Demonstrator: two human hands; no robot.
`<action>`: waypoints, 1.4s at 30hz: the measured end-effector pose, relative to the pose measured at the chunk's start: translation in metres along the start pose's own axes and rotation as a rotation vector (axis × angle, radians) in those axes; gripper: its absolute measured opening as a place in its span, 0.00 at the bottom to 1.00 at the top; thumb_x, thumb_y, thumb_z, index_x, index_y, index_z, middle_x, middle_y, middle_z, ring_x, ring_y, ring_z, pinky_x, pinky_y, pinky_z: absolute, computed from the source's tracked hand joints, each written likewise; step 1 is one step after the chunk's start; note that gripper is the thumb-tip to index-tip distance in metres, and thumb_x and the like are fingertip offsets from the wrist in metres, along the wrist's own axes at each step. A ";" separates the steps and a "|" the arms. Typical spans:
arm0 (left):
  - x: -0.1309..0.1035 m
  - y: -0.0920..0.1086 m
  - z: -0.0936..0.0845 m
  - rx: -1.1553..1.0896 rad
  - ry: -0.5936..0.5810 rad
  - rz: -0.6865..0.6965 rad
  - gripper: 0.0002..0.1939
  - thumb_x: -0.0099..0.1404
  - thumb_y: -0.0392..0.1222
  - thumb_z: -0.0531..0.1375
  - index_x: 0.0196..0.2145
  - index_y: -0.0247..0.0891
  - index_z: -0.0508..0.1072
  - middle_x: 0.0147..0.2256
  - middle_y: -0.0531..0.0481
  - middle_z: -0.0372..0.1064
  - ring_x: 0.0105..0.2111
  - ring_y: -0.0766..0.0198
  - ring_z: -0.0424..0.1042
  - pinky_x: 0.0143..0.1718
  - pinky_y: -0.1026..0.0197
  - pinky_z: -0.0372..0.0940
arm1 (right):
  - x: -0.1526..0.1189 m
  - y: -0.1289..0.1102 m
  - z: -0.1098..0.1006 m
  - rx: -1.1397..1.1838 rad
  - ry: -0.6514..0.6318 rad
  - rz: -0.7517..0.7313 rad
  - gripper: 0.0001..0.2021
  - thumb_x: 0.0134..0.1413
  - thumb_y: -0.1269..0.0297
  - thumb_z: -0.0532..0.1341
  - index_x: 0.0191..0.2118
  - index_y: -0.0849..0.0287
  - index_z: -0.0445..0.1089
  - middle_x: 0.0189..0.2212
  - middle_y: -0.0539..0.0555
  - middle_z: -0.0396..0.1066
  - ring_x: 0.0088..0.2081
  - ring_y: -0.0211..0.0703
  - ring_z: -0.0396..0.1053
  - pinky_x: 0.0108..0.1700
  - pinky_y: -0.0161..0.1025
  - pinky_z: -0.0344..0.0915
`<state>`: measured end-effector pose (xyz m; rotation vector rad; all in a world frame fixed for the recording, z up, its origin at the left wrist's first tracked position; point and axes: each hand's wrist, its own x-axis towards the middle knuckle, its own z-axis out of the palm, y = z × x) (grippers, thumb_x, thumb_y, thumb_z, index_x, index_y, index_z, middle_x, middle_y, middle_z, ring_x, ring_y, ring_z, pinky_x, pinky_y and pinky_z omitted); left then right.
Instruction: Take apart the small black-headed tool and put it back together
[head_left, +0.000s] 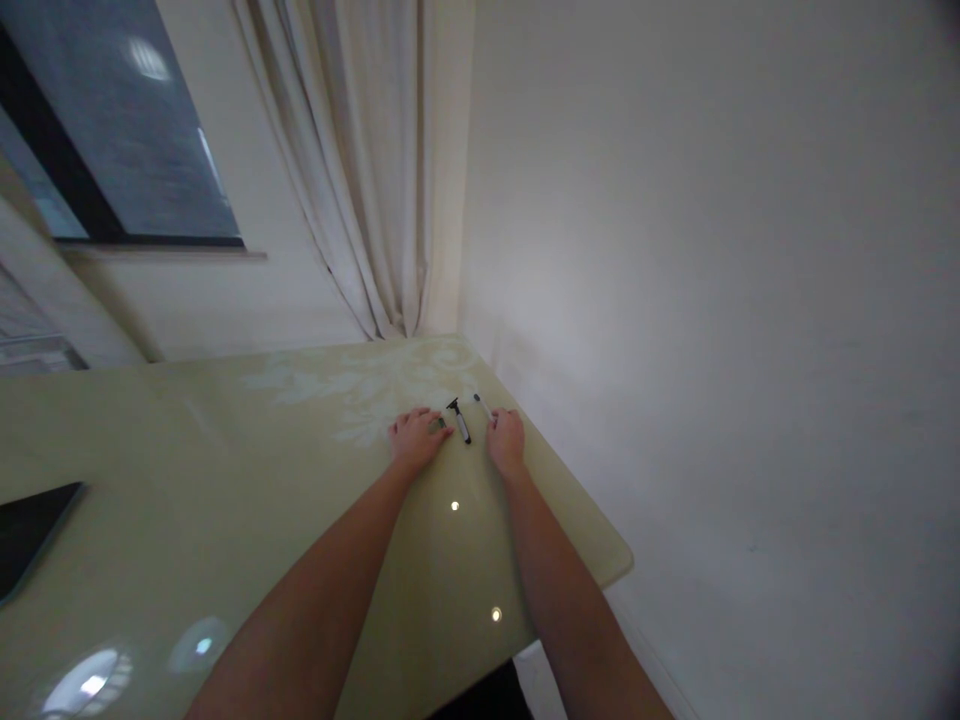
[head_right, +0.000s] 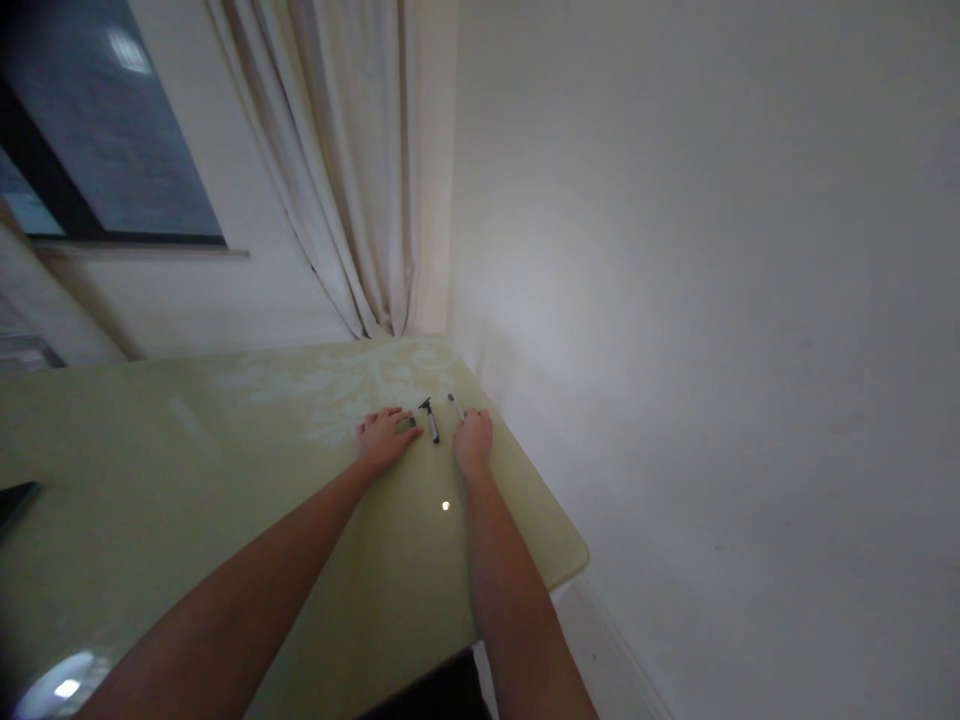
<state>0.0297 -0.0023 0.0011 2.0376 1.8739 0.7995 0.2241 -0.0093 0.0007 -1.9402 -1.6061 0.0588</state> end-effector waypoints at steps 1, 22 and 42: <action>0.000 0.000 0.000 0.002 -0.005 0.005 0.23 0.66 0.56 0.64 0.56 0.48 0.79 0.64 0.41 0.68 0.62 0.35 0.61 0.59 0.38 0.53 | 0.000 0.000 -0.001 0.004 0.002 0.001 0.14 0.61 0.76 0.57 0.47 0.64 0.78 0.45 0.67 0.74 0.46 0.53 0.71 0.51 0.43 0.63; -0.040 -0.039 -0.044 -0.382 -0.058 0.136 0.17 0.65 0.54 0.60 0.40 0.38 0.79 0.38 0.40 0.80 0.39 0.51 0.77 0.44 0.53 0.69 | -0.011 -0.028 -0.019 0.229 0.233 -0.063 0.09 0.69 0.60 0.56 0.40 0.56 0.71 0.36 0.53 0.73 0.36 0.45 0.68 0.39 0.37 0.59; -0.119 -0.065 -0.083 -0.339 -0.136 0.155 0.25 0.72 0.61 0.49 0.23 0.41 0.57 0.22 0.55 0.53 0.24 0.63 0.56 0.29 0.60 0.49 | 0.052 -0.074 -0.020 -0.370 -0.564 -0.570 0.20 0.48 0.59 0.76 0.49 0.51 0.81 0.52 0.61 0.76 0.57 0.59 0.67 0.57 0.50 0.58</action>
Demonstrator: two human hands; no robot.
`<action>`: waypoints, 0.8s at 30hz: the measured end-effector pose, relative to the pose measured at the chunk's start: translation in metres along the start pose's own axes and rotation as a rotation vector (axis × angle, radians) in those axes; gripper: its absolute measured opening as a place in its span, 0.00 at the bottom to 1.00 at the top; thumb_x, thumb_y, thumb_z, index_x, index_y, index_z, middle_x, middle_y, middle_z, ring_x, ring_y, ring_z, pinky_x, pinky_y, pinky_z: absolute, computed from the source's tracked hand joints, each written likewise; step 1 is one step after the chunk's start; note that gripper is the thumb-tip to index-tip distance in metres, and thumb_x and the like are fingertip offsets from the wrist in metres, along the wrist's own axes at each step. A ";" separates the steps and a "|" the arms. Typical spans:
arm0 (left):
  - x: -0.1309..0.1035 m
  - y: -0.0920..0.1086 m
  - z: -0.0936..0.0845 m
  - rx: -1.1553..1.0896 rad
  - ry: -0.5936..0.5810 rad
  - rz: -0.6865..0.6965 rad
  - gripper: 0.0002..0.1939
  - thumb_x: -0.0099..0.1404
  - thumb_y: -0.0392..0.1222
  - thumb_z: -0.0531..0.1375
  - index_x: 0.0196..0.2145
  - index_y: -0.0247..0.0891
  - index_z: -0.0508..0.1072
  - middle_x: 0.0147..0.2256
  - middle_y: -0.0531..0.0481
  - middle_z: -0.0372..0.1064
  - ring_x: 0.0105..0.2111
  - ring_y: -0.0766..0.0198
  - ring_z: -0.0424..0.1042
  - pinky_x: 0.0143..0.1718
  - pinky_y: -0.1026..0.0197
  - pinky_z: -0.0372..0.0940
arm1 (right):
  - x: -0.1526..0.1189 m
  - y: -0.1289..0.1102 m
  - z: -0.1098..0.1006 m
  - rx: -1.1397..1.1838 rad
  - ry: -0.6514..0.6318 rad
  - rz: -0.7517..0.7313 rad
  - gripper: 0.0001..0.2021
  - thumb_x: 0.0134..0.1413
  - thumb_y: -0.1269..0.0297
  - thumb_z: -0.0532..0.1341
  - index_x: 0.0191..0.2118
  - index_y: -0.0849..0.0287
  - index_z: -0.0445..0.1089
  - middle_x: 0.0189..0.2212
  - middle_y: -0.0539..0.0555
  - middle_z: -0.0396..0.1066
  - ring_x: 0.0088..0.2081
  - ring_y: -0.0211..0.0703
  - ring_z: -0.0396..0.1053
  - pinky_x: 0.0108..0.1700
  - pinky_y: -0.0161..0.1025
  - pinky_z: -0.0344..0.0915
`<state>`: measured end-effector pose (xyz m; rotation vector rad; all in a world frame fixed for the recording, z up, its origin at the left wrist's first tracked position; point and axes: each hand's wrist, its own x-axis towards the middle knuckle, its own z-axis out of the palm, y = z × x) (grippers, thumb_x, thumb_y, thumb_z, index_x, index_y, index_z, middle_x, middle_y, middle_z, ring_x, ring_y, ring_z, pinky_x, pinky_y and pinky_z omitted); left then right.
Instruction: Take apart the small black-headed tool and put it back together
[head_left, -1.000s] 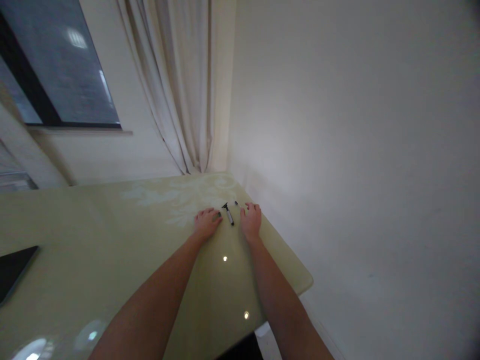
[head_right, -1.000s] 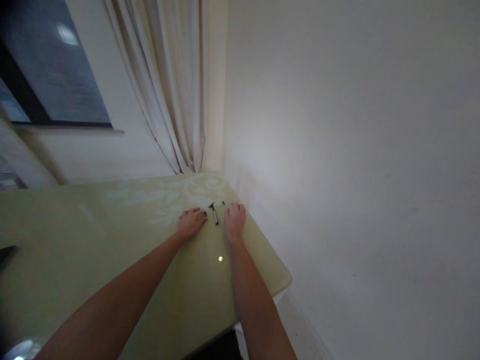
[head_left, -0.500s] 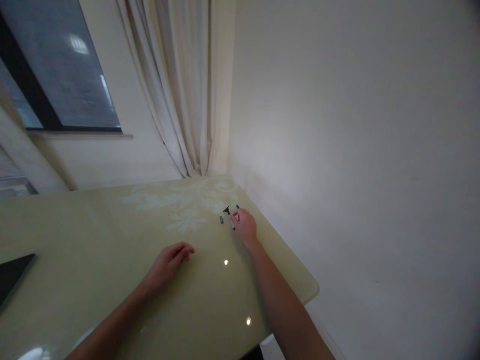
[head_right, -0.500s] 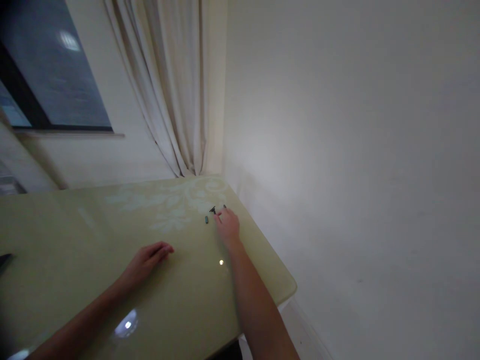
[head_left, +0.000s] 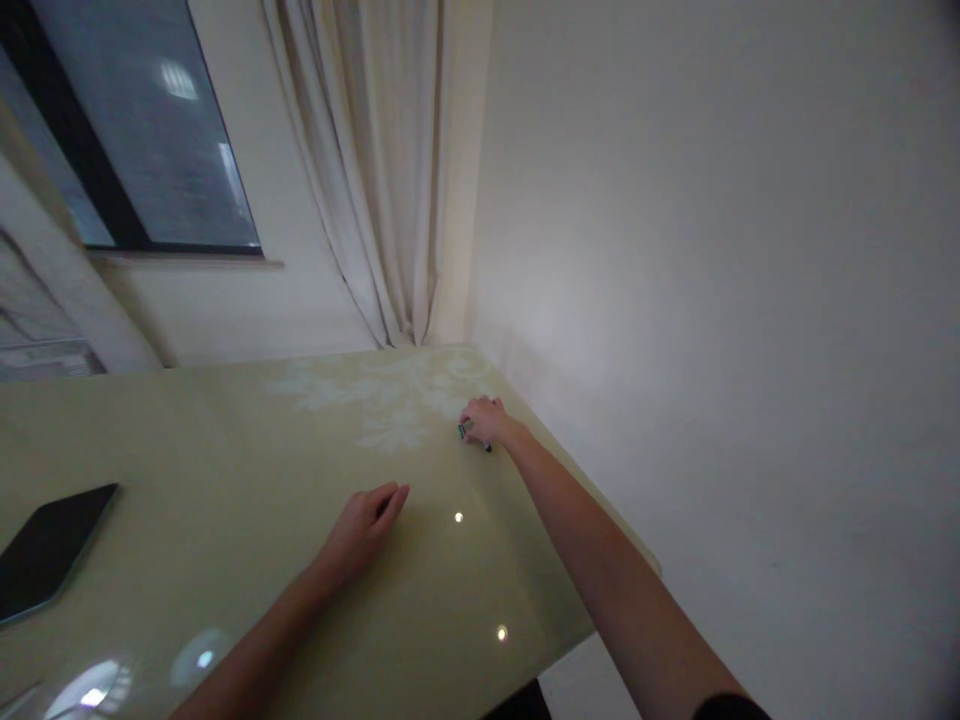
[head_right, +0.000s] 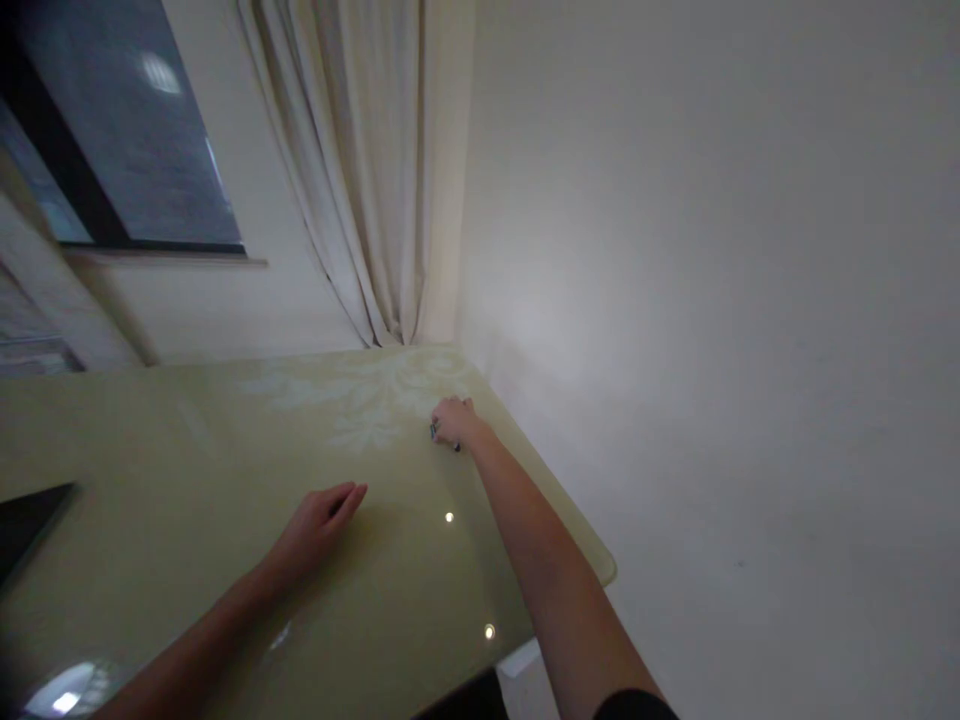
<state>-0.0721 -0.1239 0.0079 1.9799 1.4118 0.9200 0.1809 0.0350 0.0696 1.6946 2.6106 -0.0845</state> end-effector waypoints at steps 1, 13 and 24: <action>0.000 0.000 0.001 0.019 -0.011 0.006 0.25 0.72 0.60 0.49 0.24 0.41 0.57 0.21 0.56 0.53 0.24 0.63 0.56 0.30 0.60 0.49 | 0.003 0.001 -0.004 -0.010 -0.029 -0.017 0.19 0.48 0.59 0.76 0.48 0.51 0.82 0.51 0.60 0.77 0.57 0.59 0.68 0.57 0.49 0.58; 0.002 0.014 0.008 0.390 -0.163 0.029 0.23 0.75 0.55 0.48 0.26 0.40 0.65 0.25 0.50 0.67 0.26 0.61 0.65 0.29 0.60 0.48 | 0.001 -0.020 -0.025 -0.087 0.007 -0.110 0.15 0.50 0.59 0.71 0.44 0.57 0.82 0.46 0.62 0.79 0.53 0.60 0.72 0.54 0.49 0.61; -0.009 0.021 0.007 0.614 -0.312 0.060 0.21 0.75 0.46 0.49 0.30 0.40 0.77 0.34 0.43 0.81 0.33 0.56 0.77 0.33 0.58 0.57 | 0.060 -0.200 -0.006 0.012 0.003 -0.380 0.15 0.51 0.55 0.70 0.43 0.57 0.79 0.47 0.59 0.80 0.50 0.54 0.76 0.56 0.51 0.65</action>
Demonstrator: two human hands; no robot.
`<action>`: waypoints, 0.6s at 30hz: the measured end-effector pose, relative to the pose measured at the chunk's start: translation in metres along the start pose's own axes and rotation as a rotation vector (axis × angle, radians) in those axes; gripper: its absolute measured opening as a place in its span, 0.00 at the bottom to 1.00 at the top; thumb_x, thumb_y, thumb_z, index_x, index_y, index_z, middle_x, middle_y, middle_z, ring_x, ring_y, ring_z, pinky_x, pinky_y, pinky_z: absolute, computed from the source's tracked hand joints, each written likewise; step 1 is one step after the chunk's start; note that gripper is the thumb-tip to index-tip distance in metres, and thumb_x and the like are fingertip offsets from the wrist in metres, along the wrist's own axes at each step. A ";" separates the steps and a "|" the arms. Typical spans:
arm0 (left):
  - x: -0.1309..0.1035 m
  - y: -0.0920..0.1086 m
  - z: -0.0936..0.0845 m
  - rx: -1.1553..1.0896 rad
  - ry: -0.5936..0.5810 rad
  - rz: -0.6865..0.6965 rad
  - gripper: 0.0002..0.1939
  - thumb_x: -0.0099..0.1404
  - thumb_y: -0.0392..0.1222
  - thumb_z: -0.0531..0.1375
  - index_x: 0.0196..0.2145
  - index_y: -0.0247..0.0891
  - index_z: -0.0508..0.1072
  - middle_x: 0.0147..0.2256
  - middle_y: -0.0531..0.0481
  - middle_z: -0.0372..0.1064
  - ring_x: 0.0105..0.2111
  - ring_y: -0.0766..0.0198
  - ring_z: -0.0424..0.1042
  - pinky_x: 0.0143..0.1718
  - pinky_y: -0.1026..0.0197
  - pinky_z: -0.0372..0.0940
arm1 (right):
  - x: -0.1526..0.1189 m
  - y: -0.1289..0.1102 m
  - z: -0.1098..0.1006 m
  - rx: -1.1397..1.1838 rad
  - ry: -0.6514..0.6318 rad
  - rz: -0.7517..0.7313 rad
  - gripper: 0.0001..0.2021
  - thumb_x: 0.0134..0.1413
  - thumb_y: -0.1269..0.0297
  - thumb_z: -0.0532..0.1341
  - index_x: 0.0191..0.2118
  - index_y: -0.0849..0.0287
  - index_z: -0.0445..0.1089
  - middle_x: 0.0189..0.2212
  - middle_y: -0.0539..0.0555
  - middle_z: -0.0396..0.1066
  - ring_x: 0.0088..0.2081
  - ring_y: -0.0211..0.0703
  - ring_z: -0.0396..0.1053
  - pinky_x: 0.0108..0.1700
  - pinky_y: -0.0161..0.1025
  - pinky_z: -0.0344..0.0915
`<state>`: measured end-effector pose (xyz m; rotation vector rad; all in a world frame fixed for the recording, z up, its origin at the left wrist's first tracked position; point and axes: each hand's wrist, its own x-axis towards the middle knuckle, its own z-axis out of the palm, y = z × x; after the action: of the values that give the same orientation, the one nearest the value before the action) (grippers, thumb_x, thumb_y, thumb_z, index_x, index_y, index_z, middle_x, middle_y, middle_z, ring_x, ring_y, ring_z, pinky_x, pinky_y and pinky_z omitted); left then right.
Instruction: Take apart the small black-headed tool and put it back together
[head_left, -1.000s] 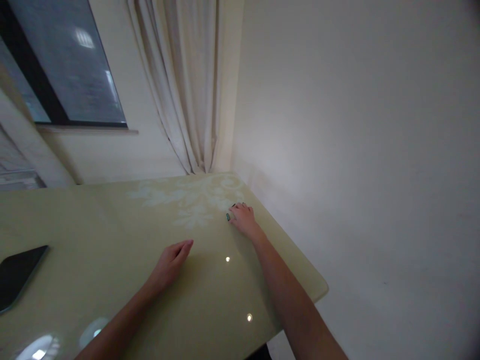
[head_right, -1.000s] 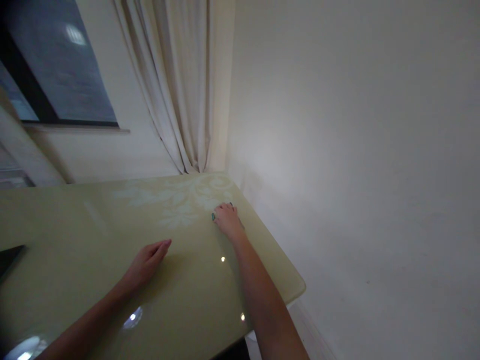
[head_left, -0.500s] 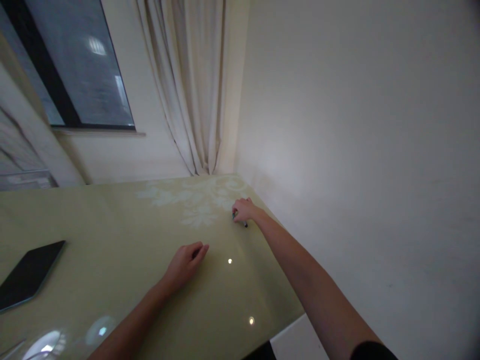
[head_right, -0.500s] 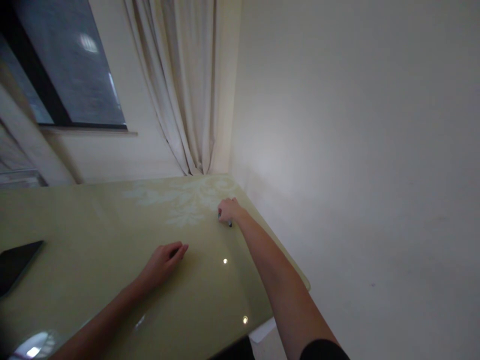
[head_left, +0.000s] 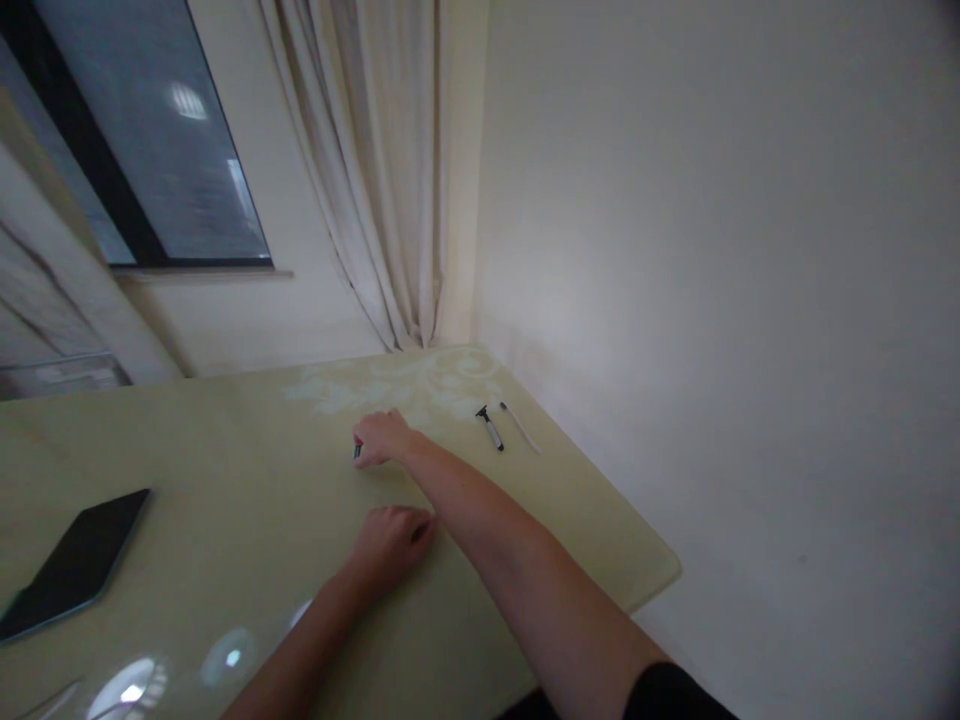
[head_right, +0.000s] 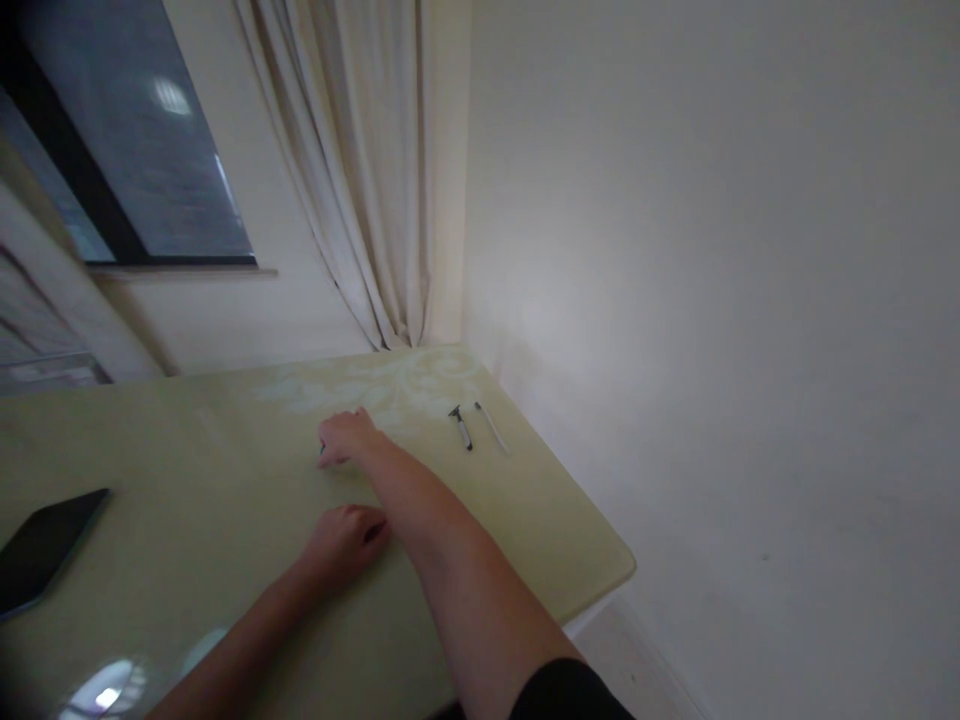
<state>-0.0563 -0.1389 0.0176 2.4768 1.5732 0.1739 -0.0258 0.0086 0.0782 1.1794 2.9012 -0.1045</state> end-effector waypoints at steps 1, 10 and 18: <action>0.000 0.001 -0.001 0.004 -0.002 -0.016 0.19 0.74 0.44 0.51 0.31 0.40 0.77 0.36 0.43 0.81 0.34 0.55 0.78 0.34 0.58 0.57 | 0.004 -0.005 0.003 0.020 -0.021 0.014 0.14 0.52 0.56 0.70 0.42 0.57 0.80 0.47 0.59 0.80 0.49 0.54 0.76 0.56 0.50 0.65; 0.005 0.005 -0.012 -0.063 0.033 -0.160 0.18 0.76 0.49 0.50 0.36 0.40 0.75 0.34 0.45 0.79 0.35 0.56 0.77 0.33 0.59 0.58 | -0.071 0.070 0.005 0.166 0.279 0.234 0.19 0.58 0.53 0.70 0.52 0.55 0.76 0.50 0.57 0.78 0.50 0.49 0.74 0.52 0.41 0.65; 0.089 0.063 -0.025 -0.036 0.037 -0.257 0.18 0.74 0.51 0.53 0.44 0.36 0.77 0.44 0.36 0.79 0.45 0.48 0.78 0.42 0.54 0.67 | -0.206 0.166 0.030 0.189 0.583 0.933 0.10 0.65 0.62 0.62 0.47 0.59 0.77 0.45 0.59 0.77 0.46 0.47 0.74 0.45 0.38 0.64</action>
<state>0.0318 -0.0821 0.0557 2.2297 1.8663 0.2068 0.2372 -0.0184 0.0457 2.8330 2.3669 -0.0206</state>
